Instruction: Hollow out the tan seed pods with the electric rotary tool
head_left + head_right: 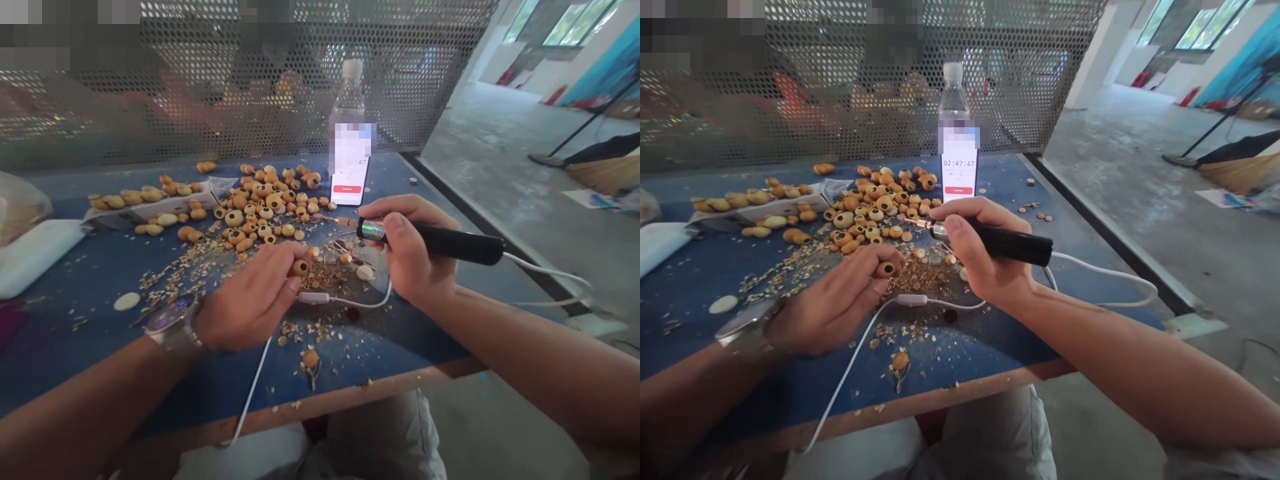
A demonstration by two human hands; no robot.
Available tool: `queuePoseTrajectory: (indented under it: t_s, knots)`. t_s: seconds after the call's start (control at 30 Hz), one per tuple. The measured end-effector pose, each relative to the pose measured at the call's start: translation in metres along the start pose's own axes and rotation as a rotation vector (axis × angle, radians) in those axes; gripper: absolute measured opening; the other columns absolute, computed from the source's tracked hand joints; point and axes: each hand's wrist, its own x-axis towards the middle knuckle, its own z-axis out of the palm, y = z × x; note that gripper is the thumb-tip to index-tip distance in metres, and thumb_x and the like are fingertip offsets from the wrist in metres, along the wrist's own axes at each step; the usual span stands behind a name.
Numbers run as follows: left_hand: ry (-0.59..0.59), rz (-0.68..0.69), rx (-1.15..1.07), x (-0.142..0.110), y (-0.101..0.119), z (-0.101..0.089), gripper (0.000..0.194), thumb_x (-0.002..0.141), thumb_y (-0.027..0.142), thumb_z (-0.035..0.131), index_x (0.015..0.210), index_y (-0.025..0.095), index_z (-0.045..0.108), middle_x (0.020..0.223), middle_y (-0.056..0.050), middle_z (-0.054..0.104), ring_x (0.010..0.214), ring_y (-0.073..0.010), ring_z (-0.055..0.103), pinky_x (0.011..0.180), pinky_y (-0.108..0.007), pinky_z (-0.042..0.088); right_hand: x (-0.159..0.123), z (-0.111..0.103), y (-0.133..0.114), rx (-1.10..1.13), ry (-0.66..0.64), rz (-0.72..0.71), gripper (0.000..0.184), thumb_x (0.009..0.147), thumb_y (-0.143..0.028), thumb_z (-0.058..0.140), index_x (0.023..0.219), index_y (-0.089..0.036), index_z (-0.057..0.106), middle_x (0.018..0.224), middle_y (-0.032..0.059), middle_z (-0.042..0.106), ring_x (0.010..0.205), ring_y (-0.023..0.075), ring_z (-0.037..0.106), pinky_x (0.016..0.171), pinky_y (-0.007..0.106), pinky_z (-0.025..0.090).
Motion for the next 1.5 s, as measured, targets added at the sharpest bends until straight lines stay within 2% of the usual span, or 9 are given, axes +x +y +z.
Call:
queuePoseTrajectory:
  t_s: [0.1, 0.3, 0.47, 0.57, 0.7, 0.87, 0.97, 1.2, 1.5]
  knots:
    - [-0.034, 0.115, 0.103, 0.0, 0.006, 0.008, 0.02, 0.096, 0.018, 0.046, 0.114, 0.016, 0.054, 0.114, -0.013, 0.063, 0.113, -0.0307, 0.059, 0.104, -0.05, 0.047, 0.003, -0.001, 0.008, 0.014, -0.006, 0.046, 0.027, 0.099, -0.051, 0.062, 0.101, -0.028, 0.076, 0.074, -0.0012, 0.066, 0.06, 0.0132, 0.055, 0.057, 0.031, 0.045]
    - [-0.12, 0.102, 0.169, 0.005, 0.002, 0.016, 0.012, 0.096, 0.022, 0.057, 0.106, 0.017, 0.053, 0.109, -0.012, 0.06, 0.105, -0.0304, 0.056, 0.097, -0.05, 0.046, 0.013, 0.0, 0.019, 0.075, -0.049, 0.105, 0.037, 0.099, -0.055, 0.063, 0.125, -0.028, 0.067, 0.087, -0.0004, 0.071, 0.06, 0.0112, 0.062, 0.054, 0.029, 0.048]
    - [-0.118, 0.084, 0.157, 0.002, 0.0, 0.017, 0.004, 0.102, 0.017, 0.052, 0.106, 0.018, 0.053, 0.111, -0.01, 0.06, 0.104, -0.0276, 0.055, 0.096, -0.045, 0.045, 0.02, -0.002, 0.032, 0.125, -0.167, 0.144, 0.033, 0.096, -0.053, 0.07, 0.109, -0.024, 0.061, 0.087, -0.001, 0.074, 0.056, 0.0092, 0.065, 0.05, 0.026, 0.047]
    - [-0.118, 0.095, 0.138, 0.002, -0.002, 0.018, 0.005, 0.102, 0.014, 0.052, 0.105, 0.018, 0.052, 0.109, -0.009, 0.06, 0.104, -0.0267, 0.055, 0.097, -0.045, 0.045, 0.026, -0.01, 0.04, -0.042, -0.332, 0.132, 0.026, 0.097, -0.047, 0.068, 0.107, -0.025, 0.059, 0.092, -0.0008, 0.072, 0.065, 0.011, 0.067, 0.06, 0.028, 0.053]
    - [-0.103, 0.082, 0.074, 0.002, -0.002, 0.017, 0.006, 0.103, 0.021, 0.055, 0.107, 0.018, 0.053, 0.112, -0.009, 0.06, 0.11, -0.0277, 0.054, 0.102, -0.047, 0.044, 0.036, -0.021, 0.042, -0.448, -0.584, 0.039, 0.016, 0.092, -0.025, 0.066, 0.107, -0.025, 0.058, 0.091, -0.0016, 0.072, 0.073, 0.012, 0.065, 0.068, 0.027, 0.048]
    - [-0.047, -0.015, -0.181, 0.002, 0.003, 0.006, 0.012, 0.106, 0.027, 0.042, 0.109, 0.019, 0.051, 0.11, -0.007, 0.058, 0.101, -0.0227, 0.055, 0.093, -0.041, 0.047, 0.042, -0.025, 0.045, -0.569, -0.864, -0.017, 0.023, 0.085, -0.021, 0.065, 0.107, -0.025, 0.057, 0.087, -0.0003, 0.071, 0.072, 0.0139, 0.062, 0.066, 0.027, 0.043]
    - [-0.044, -0.057, -0.346, 0.002, 0.004, 0.001, 0.017, 0.109, 0.027, 0.034, 0.106, 0.02, 0.049, 0.099, -0.003, 0.056, 0.086, -0.0175, 0.053, 0.081, -0.033, 0.048, 0.041, -0.025, 0.049, -0.607, -0.891, -0.03, 0.023, 0.088, -0.028, 0.065, 0.11, -0.025, 0.058, 0.094, 0.0022, 0.074, 0.077, 0.0158, 0.065, 0.069, 0.029, 0.044]
    - [0.035, -0.107, -0.473, 0.005, 0.0, 0.003, 0.021, 0.104, 0.039, 0.056, 0.114, 0.019, 0.059, 0.096, -0.002, 0.065, 0.081, -0.015, 0.057, 0.074, -0.028, 0.047, 0.038, -0.025, 0.051, -0.622, -0.902, 0.016, 0.024, 0.089, -0.031, 0.065, 0.112, -0.025, 0.06, 0.093, 0.0016, 0.077, 0.077, 0.016, 0.068, 0.069, 0.029, 0.045]
    - [0.094, -0.094, -0.305, 0.006, -0.004, 0.002, 0.035, 0.094, 0.052, 0.072, 0.111, 0.021, 0.076, 0.098, -0.002, 0.078, 0.08, -0.0159, 0.068, 0.069, -0.026, 0.048, 0.039, -0.023, 0.051, -0.622, -0.881, 0.053, 0.034, 0.081, -0.025, 0.068, 0.114, -0.025, 0.059, 0.081, -0.0018, 0.071, 0.069, 0.0144, 0.06, 0.066, 0.028, 0.042]
